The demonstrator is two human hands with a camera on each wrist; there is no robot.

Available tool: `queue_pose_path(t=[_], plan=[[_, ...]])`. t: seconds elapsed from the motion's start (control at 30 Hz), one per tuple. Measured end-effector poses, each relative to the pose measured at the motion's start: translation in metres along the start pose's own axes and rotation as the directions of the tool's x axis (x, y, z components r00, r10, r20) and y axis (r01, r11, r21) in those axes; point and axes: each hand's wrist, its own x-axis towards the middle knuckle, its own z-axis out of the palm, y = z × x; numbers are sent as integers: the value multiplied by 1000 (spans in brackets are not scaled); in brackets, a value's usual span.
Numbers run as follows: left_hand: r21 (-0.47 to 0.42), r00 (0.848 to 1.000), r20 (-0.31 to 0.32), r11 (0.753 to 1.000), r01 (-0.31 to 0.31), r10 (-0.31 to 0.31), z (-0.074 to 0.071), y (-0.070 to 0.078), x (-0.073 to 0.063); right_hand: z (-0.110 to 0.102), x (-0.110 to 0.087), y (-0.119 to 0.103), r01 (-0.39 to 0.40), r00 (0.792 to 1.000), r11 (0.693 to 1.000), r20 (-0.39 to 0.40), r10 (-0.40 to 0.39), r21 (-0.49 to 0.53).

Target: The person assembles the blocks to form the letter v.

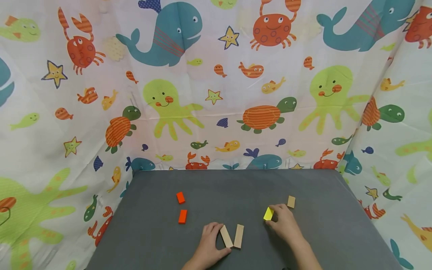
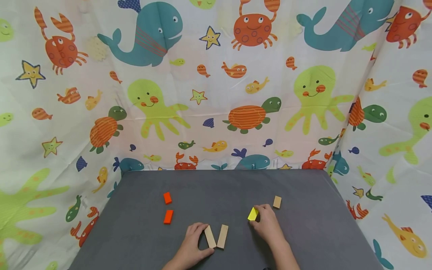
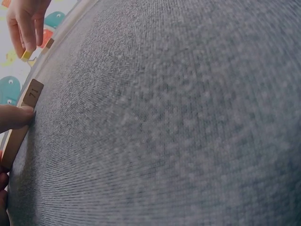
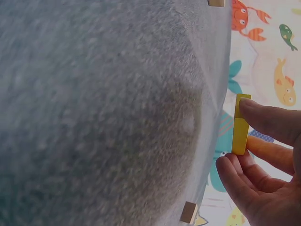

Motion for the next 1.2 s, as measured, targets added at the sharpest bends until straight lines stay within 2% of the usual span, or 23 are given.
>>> queue_pose_path(t=[0.23,0.57,1.2], plan=[[-21,999,23,999,34,-34,-1,2,1,4,5,-4,20,1000,1000,-16,-20,11],[-36,998,34,998,52,-51,-1,3,1,10,8,-11,18,1000,1000,-17,-18,23],[-13,999,24,999,46,-45,-4,5,0,14,11,-24,6,999,999,53,-8,37]])
